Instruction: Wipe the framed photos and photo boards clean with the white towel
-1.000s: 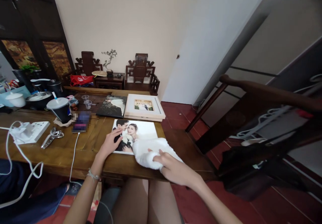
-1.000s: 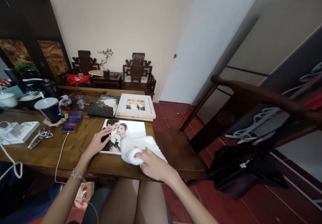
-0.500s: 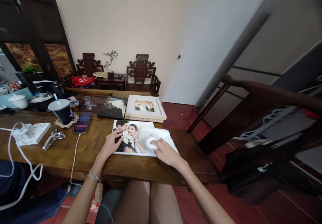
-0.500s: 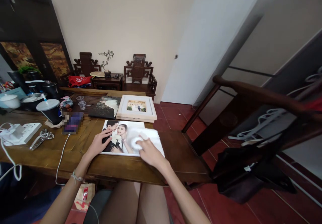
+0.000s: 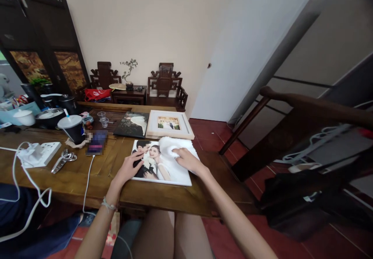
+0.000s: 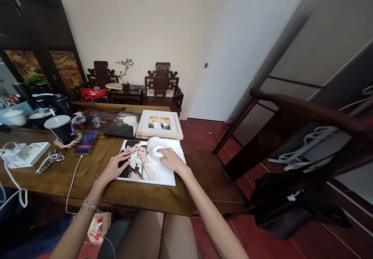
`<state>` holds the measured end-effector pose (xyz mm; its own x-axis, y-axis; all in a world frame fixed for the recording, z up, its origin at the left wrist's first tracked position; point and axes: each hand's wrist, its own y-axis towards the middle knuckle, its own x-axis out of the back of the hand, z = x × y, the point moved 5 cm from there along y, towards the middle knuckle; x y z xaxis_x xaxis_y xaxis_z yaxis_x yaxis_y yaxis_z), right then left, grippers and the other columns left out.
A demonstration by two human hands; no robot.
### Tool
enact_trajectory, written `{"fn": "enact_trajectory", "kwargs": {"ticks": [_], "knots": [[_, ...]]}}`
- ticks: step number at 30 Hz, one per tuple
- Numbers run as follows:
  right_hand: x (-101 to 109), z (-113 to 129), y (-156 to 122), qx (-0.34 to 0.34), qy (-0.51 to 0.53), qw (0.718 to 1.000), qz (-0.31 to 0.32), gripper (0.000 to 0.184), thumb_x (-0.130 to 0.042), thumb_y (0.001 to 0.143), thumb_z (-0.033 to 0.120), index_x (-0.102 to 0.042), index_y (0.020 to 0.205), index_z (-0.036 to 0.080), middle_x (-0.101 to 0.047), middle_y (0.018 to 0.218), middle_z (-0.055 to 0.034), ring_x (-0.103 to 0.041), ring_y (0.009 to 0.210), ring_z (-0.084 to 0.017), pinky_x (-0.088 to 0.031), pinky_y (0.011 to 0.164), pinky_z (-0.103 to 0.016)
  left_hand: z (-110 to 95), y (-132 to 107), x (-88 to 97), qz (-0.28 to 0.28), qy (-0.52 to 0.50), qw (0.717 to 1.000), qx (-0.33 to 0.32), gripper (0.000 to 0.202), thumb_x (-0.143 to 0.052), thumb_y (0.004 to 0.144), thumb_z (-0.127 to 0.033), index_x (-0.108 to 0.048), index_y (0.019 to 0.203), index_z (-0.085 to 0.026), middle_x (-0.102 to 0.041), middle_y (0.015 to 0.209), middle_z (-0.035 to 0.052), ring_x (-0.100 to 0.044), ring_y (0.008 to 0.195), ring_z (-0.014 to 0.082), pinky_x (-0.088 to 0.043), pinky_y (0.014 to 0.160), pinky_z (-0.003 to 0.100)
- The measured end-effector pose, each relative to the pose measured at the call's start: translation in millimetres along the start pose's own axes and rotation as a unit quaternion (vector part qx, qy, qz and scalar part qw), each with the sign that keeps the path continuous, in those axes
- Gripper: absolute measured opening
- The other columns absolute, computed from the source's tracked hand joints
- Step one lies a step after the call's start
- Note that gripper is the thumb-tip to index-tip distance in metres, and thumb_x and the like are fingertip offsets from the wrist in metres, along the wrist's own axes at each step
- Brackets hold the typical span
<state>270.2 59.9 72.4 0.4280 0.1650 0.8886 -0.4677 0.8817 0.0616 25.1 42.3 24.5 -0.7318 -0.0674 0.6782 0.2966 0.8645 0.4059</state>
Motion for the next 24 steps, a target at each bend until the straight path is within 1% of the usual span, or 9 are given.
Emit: {"fn": "enact_trajectory", "kwargs": {"ticks": [3,5,7,9,11,14,17,21,24], "knots": [[-7.9,-4.1,6.1,0.004,-0.009,0.999,-0.033,0.04,-0.039,0.07,0.0,-0.066,0.097,0.015,-0.069,0.116,-0.014,-0.057,0.12,-0.028,-0.025,0.112,-0.05,-0.2,0.4,1.6,0.002,-0.002,1.0,0.003,0.037,-0.054,0.092,-0.036,-0.068,0.122,-0.019,-0.063,0.133,0.0093,-0.053,0.131,0.0255,-0.04,0.112,0.045],[-15.7,0.0,-9.0,0.008,-0.014,0.999,-0.041,0.042,-0.039,0.069,-0.001,-0.065,0.099,0.013,-0.065,0.125,-0.0168,-0.046,0.134,-0.029,-0.018,0.115,-0.055,-0.5,0.3,2.1,0.003,-0.006,1.0,0.007,0.037,-0.055,0.091,-0.037,-0.068,0.122,-0.02,-0.063,0.132,0.0086,-0.054,0.129,0.0253,-0.041,0.112,0.045],[-22.9,10.7,-35.0,0.018,-0.016,0.999,-0.029,0.042,-0.039,0.068,-0.002,-0.064,0.099,0.012,-0.061,0.132,-0.02,-0.036,0.142,-0.029,-0.015,0.116,-0.057,-0.9,-0.3,2.3,-0.002,-0.01,1.0,0.011,0.036,-0.055,0.091,-0.036,-0.069,0.121,-0.021,-0.064,0.132,0.0079,-0.056,0.128,0.0251,-0.041,0.111,0.044],[-27.6,26.6,-65.6,0.032,-0.008,0.999,0.003,0.043,-0.039,0.066,-0.002,-0.064,0.098,0.012,-0.052,0.141,-0.0219,-0.027,0.146,-0.029,-0.015,0.117,-0.058,-1.3,-1.4,2.0,-0.009,-0.011,1.0,0.014,0.035,-0.055,0.092,-0.036,-0.069,0.12,-0.021,-0.064,0.131,0.008,-0.056,0.127,0.0249,-0.041,0.111,0.044],[-29.4,44.1,-93.4,0.046,0.012,0.998,0.052,0.045,-0.039,0.064,-0.002,-0.064,0.098,0.014,-0.047,0.147,-0.0208,-0.021,0.148,-0.028,-0.015,0.118,-0.057,-1.2,-2.6,1.0,-0.01,-0.01,1.0,0.017,0.035,-0.054,0.092,-0.036,-0.069,0.12,-0.02,-0.064,0.132,0.0087,-0.056,0.128,0.0249,-0.041,0.111,0.044],[-28.3,62.7,-114.9,0.073,0.047,0.989,0.119,0.047,-0.04,0.059,-0.002,-0.064,0.094,0.017,-0.059,0.136,-0.0159,-0.024,0.147,-0.025,-0.015,0.12,-0.053,0.3,-3.7,0.7,-0.009,0.005,1.0,0.02,0.038,-0.055,0.092,-0.036,-0.066,0.125,-0.021,-0.057,0.14,0.0089,-0.051,0.133,0.0258,-0.038,0.113,0.046],[-22.9,59.9,-101.2,0.086,0.058,0.989,0.109,0.045,-0.039,0.06,-0.002,-0.065,0.089,0.019,-0.068,0.122,-0.0114,-0.039,0.14,-0.023,-0.022,0.119,-0.048,1.3,-3.5,1.9,-0.008,0.018,1.0,0.014,0.042,-0.055,0.092,-0.037,-0.062,0.13,-0.023,-0.049,0.148,0.0083,-0.043,0.139,0.0263,-0.035,0.115,0.048],[-13.6,29.6,-46.3,0.039,0.019,0.999,0.032,0.044,-0.04,0.065,0.001,-0.067,0.094,0.02,-0.072,0.11,-0.0086,-0.058,0.12,-0.026,-0.036,0.109,-0.046,1.9,-2.8,2.3,0.004,0.012,1.0,0.009,0.044,-0.054,0.092,-0.038,-0.061,0.132,-0.021,-0.052,0.145,0.0103,-0.047,0.136,0.0248,-0.035,0.115,0.045],[-8.5,9.4,-9.0,0.011,0.0,1.0,-0.004,0.047,-0.039,0.069,0.002,-0.067,0.103,0.019,-0.073,0.105,-0.0083,-0.062,0.112,-0.027,-0.033,0.11,-0.048,3.1,-2.8,2.3,0.001,0.008,1.0,0.014,0.043,-0.055,0.091,-0.04,-0.062,0.13,-0.022,-0.054,0.143,0.0099,-0.047,0.136,0.0251,-0.036,0.115,0.046]]}}
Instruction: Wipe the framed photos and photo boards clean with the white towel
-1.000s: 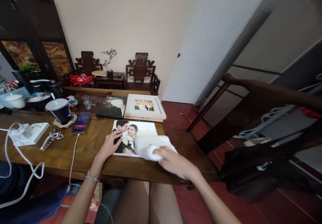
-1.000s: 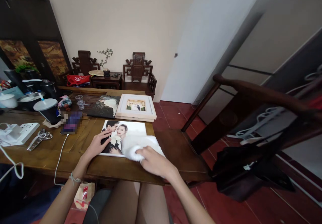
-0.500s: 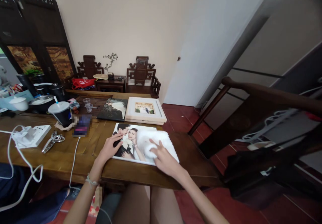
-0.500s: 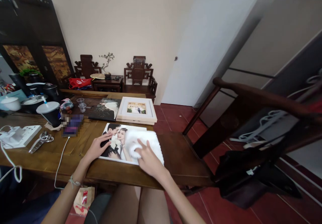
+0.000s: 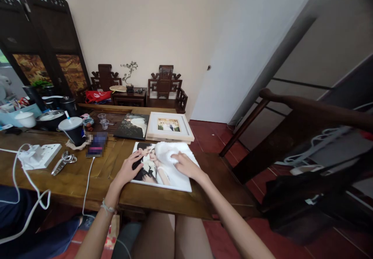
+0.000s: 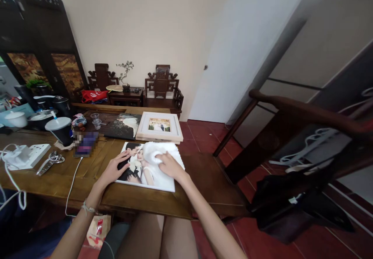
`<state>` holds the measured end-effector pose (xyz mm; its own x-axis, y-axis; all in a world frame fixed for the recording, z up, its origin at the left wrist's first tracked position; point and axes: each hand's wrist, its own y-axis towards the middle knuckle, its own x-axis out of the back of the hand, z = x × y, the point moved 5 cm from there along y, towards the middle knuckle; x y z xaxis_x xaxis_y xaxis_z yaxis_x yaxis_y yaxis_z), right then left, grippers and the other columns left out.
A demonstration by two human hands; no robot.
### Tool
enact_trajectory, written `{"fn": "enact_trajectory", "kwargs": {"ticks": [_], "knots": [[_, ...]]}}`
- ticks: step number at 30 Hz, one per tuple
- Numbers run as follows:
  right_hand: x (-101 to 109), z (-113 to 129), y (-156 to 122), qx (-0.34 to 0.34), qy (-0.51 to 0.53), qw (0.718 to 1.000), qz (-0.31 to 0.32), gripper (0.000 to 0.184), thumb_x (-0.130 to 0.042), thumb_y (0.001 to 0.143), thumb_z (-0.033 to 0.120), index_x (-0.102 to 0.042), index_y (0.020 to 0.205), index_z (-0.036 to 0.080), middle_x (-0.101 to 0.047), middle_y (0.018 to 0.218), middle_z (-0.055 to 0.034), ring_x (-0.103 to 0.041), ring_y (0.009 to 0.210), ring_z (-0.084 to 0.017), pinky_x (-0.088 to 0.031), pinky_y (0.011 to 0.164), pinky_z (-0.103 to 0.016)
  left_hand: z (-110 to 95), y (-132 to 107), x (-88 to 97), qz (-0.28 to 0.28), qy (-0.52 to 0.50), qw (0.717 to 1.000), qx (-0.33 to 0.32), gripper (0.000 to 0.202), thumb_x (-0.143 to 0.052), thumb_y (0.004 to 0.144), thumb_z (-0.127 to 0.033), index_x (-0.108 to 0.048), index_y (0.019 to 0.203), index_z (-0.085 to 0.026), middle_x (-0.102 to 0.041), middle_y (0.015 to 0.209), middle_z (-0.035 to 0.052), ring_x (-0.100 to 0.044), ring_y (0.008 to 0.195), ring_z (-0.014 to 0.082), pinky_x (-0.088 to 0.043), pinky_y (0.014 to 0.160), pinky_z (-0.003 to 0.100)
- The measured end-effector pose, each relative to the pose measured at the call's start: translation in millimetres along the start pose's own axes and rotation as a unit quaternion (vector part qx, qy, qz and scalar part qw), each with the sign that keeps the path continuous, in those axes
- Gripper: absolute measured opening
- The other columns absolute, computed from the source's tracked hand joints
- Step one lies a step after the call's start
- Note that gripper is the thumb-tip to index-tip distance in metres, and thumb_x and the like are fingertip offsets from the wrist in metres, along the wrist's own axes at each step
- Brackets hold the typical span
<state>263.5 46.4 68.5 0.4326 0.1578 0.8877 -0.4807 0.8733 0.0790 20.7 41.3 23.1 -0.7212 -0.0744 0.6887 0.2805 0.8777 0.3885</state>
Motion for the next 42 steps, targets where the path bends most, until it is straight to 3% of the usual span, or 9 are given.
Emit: {"fn": "enact_trajectory", "kwargs": {"ticks": [5,7,11,16,23,28,32,37,42], "knots": [[-9.9,-7.2,2.3,-0.021,-0.024,0.999,-0.025,0.045,-0.038,0.072,0.0,-0.063,0.109,0.009,-0.062,0.128,-0.0203,-0.043,0.136,-0.031,-0.018,0.115,-0.058,2.5,-0.2,-2.1,-0.009,-0.005,1.0,0.009,0.041,-0.054,0.092,-0.038,-0.063,0.129,-0.022,-0.054,0.143,0.0096,-0.047,0.136,0.0252,-0.036,0.115,0.047],[-18.4,3.0,-20.0,-0.014,-0.037,0.999,-0.016,0.044,-0.039,0.071,-0.001,-0.062,0.107,0.008,-0.054,0.138,-0.023,-0.028,0.145,-0.032,-0.013,0.116,-0.062,3.0,0.0,-3.2,-0.011,-0.003,1.0,0.011,0.041,-0.053,0.093,-0.037,-0.063,0.129,-0.02,-0.054,0.142,0.0106,-0.047,0.136,0.0254,-0.036,0.115,0.047],[-26.6,40.0,-82.3,0.035,-0.014,0.998,0.048,0.045,-0.041,0.064,-0.002,-0.064,0.099,0.015,-0.042,0.152,-0.0158,-0.013,0.149,-0.029,-0.011,0.118,-0.061,3.0,-0.3,-4.6,-0.014,0.0,1.0,0.01,0.041,-0.052,0.093,-0.037,-0.062,0.13,-0.02,-0.052,0.144,0.0106,-0.047,0.136,0.0248,-0.035,0.115,0.047],[-15.7,59.6,-116.7,0.055,0.053,0.989,0.127,0.046,-0.04,0.058,-0.001,-0.065,0.089,0.02,-0.053,0.144,-0.0105,-0.028,0.146,-0.025,-0.02,0.12,-0.052,2.8,-1.1,-4.8,-0.007,0.006,1.0,0.005,0.041,-0.052,0.094,-0.035,-0.061,0.131,-0.021,-0.051,0.146,0.0086,-0.043,0.139,0.024,-0.033,0.116,0.047],[-3.3,6.8,-29.2,0.007,0.0,1.0,0.002,0.044,-0.04,0.067,0.001,-0.069,0.096,0.017,-0.074,0.104,-0.0096,-0.064,0.111,-0.028,-0.031,0.114,-0.05,0.9,0.1,-2.0,0.009,0.0,1.0,0.005,0.045,-0.053,0.093,-0.038,-0.061,0.131,-0.015,-0.051,0.145,0.0123,-0.044,0.138,0.0248,-0.034,0.117,0.045],[-19.9,4.9,6.7,0.009,-0.03,0.998,-0.049,0.044,-0.041,0.067,-0.001,-0.067,0.101,0.01,-0.064,0.127,-0.0197,-0.046,0.134,-0.032,-0.017,0.117,-0.057,2.1,0.4,-1.5,-0.001,-0.012,1.0,0.009,0.043,-0.054,0.092,-0.039,-0.064,0.127,-0.016,-0.055,0.142,0.0119,-0.047,0.136,0.0257,-0.035,0.116,0.045],[-40.3,25.7,-27.5,0.062,-0.043,0.995,-0.068,0.041,-0.043,0.063,-0.004,-0.066,0.094,0.011,-0.047,0.146,-0.0205,-0.028,0.145,-0.033,-0.011,0.118,-0.06,3.4,0.5,-2.5,-0.01,-0.015,1.0,0.009,0.041,-0.054,0.092,-0.037,-0.065,0.126,-0.018,-0.056,0.141,0.0112,-0.047,0.136,0.0255,-0.035,0.116,0.045],[-36.3,54.5,-89.4,0.121,0.029,0.991,-0.054,0.044,-0.039,0.057,-0.007,-0.063,0.086,0.017,-0.057,0.133,-0.0144,-0.041,0.134,-0.028,-0.029,0.114,-0.054,2.1,1.0,-2.9,-0.012,-0.009,1.0,0.005,0.041,-0.053,0.093,-0.036,-0.064,0.128,-0.019,-0.054,0.143,0.0105,-0.047,0.136,0.0251,-0.035,0.116,0.046],[-17.1,40.5,-79.9,0.113,0.074,0.989,-0.062,0.043,-0.038,0.056,-0.006,-0.062,0.083,0.018,-0.06,0.109,-0.0122,-0.053,0.112,-0.025,-0.047,0.098,-0.041,0.5,1.4,-1.9,-0.002,-0.01,1.0,-0.001,0.043,-0.054,0.092,-0.037,-0.063,0.129,-0.017,-0.054,0.143,0.0118,-0.045,0.137,0.0261,-0.034,0.116,0.046]]}}
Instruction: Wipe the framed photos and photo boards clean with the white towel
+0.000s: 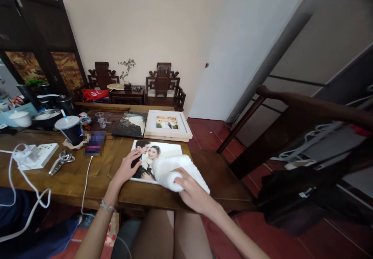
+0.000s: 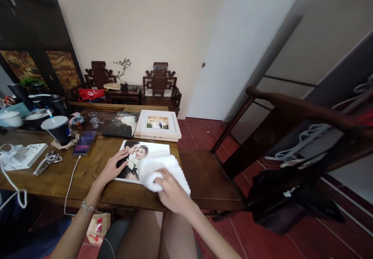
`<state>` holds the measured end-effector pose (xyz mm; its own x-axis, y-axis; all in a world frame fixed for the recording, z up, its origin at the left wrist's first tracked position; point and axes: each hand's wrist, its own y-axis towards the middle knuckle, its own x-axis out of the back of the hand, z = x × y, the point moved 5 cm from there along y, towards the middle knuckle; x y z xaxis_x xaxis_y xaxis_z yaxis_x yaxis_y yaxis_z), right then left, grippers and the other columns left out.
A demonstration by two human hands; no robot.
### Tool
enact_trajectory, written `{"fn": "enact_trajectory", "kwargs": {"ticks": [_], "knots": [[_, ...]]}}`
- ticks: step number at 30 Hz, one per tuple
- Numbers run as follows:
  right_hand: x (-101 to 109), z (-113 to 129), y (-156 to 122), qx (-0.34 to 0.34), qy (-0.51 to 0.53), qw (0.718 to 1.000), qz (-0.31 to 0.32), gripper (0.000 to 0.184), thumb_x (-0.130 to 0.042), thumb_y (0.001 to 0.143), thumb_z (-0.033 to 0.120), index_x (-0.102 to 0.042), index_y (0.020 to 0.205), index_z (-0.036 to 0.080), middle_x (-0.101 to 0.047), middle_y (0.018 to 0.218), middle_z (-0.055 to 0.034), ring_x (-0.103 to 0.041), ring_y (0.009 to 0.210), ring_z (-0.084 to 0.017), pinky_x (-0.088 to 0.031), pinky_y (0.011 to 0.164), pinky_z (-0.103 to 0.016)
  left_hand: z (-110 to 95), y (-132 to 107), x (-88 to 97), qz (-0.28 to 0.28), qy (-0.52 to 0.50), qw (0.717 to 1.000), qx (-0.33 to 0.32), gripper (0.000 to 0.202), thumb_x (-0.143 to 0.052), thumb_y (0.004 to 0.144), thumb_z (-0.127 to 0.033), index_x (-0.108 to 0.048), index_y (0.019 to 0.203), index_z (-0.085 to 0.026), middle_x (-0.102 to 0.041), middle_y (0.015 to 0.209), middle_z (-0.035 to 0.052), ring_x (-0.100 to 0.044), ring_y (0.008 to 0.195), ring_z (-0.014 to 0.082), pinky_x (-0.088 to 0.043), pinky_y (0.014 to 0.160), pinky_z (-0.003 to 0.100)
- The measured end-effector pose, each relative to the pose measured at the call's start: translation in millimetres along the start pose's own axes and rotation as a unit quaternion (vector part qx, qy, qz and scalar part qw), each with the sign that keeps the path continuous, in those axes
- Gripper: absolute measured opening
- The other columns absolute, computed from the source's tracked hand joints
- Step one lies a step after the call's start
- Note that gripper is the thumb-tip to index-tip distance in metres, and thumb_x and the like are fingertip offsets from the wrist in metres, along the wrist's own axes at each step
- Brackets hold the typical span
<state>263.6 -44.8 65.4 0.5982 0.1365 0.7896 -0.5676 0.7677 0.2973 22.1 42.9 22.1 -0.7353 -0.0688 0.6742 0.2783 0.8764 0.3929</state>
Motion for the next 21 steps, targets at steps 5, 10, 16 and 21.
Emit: {"fn": "enact_trajectory", "kwargs": {"ticks": [5,10,16,21], "knots": [[3.9,-50.4,54.6,-0.072,-0.092,0.993,0.016,0.044,-0.041,0.063,-0.005,-0.066,0.096,0.011,-0.058,0.127,-0.0193,-0.042,0.13,-0.031,-0.036,0.11,-0.05,2.7,-0.8,0.3,-0.003,0.002,1.0,0.0,0.042,-0.055,0.092,-0.038,-0.064,0.128,-0.02,-0.053,0.144,0.0107,-0.046,0.137,0.0262,-0.035,0.116,0.047],[-14.9,-49.5,67.6,-0.088,-0.172,0.979,0.058,0.044,-0.044,0.068,-0.004,-0.067,0.104,0.009,-0.036,0.154,-0.0188,-0.017,0.146,-0.04,-0.014,0.113,-0.07,3.8,-1.1,-0.8,-0.002,-0.002,1.0,0.006,0.042,-0.054,0.092,-0.037,-0.063,0.129,-0.017,-0.053,0.143,0.0115,-0.045,0.137,0.0251,-0.034,0.116,0.046],[-21.8,15.7,0.7,-0.047,-0.152,0.98,0.116,0.045,-0.042,0.069,-0.002,-0.067,0.104,0.012,-0.041,0.152,-0.0148,-0.019,0.147,-0.035,-0.011,0.118,-0.062,1.4,-0.3,-1.1,-0.004,-0.002,1.0,0.01,0.042,-0.053,0.093,-0.037,-0.063,0.128,-0.017,-0.054,0.143,0.0116,-0.046,0.137,0.0245,-0.034,0.116,0.044],[-1.0,41.8,-22.0,-0.04,-0.069,0.978,0.195,0.048,-0.043,0.061,0.001,-0.069,0.098,0.016,-0.058,0.134,-0.0157,-0.045,0.134,-0.028,-0.034,0.111,-0.047,1.6,-0.1,-1.0,-0.001,0.016,1.0,0.004,0.044,-0.052,0.093,-0.038,-0.063,0.128,-0.015,-0.053,0.143,0.0125,-0.046,0.137,0.0245,-0.034,0.116,0.045]]}}
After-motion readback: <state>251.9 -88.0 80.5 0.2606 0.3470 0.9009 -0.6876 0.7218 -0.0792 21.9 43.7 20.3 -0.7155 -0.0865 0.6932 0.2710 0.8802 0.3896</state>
